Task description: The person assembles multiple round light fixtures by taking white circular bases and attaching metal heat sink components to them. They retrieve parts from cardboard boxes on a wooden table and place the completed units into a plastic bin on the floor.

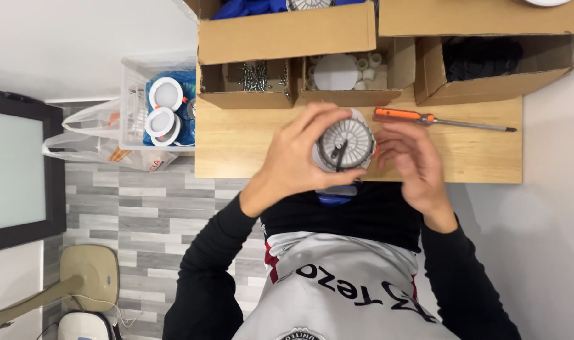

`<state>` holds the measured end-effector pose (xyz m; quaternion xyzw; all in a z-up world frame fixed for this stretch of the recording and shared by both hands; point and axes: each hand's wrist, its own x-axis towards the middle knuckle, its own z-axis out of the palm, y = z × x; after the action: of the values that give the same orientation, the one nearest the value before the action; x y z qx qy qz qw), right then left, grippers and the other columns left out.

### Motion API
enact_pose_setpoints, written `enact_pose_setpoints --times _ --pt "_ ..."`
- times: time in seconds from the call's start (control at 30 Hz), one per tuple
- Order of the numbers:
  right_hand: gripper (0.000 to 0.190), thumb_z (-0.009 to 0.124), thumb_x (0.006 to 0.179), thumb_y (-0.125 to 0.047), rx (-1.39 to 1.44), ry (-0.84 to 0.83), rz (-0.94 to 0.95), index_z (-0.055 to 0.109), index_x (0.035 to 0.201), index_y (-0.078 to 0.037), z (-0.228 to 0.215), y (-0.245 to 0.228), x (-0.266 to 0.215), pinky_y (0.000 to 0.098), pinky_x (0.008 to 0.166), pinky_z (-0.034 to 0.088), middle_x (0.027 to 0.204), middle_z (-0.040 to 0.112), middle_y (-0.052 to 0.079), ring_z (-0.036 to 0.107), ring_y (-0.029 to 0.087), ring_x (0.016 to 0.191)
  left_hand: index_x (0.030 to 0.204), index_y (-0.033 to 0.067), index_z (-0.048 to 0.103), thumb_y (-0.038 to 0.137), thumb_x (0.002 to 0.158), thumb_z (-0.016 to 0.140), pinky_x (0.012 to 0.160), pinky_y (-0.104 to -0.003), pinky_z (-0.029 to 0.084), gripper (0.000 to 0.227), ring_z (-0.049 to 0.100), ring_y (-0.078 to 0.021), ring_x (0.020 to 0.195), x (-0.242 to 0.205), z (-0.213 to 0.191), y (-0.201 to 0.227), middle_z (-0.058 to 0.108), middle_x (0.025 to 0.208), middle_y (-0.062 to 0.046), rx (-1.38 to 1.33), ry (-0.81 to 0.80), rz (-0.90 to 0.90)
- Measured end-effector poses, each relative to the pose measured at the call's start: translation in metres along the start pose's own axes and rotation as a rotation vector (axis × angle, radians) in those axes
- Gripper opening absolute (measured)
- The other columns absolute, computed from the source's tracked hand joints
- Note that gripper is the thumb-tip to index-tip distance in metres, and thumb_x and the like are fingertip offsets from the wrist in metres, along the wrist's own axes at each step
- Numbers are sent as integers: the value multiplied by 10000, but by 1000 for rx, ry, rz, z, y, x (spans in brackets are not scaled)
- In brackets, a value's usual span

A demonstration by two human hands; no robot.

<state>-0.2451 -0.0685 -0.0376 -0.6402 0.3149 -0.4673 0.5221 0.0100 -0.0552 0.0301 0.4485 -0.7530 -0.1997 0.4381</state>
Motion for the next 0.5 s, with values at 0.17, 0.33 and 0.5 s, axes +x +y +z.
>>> enact_pose_setpoints --times 0.17,0.33,0.5 --pt "492 782 1030 -107 -134 -21 -6 624 1463 65 12 7 12 337 698 578 1070 631 145 641 193 882 1376 174 709 474 689 1032 949 -400 671 816 792 -256 1145 -17 20 -15 714 1318 -8 -20 38 -95" --pt "402 822 1010 -84 -174 -21 104 725 1397 -28 5 22 17 243 535 454 858 648 85 580 128 659 1420 130 684 405 873 946 881 -408 652 666 789 -274 1003 -20 10 -26 694 1346 -53 -139 -55 -93" --pt "376 859 983 -104 -253 -23 99 780 1351 -82 12 3 24 247 529 447 787 635 58 542 111 620 1433 55 675 257 996 841 755 -379 621 509 721 -219 749 -22 2 -39 681 1368 -110 -224 -153 -80"
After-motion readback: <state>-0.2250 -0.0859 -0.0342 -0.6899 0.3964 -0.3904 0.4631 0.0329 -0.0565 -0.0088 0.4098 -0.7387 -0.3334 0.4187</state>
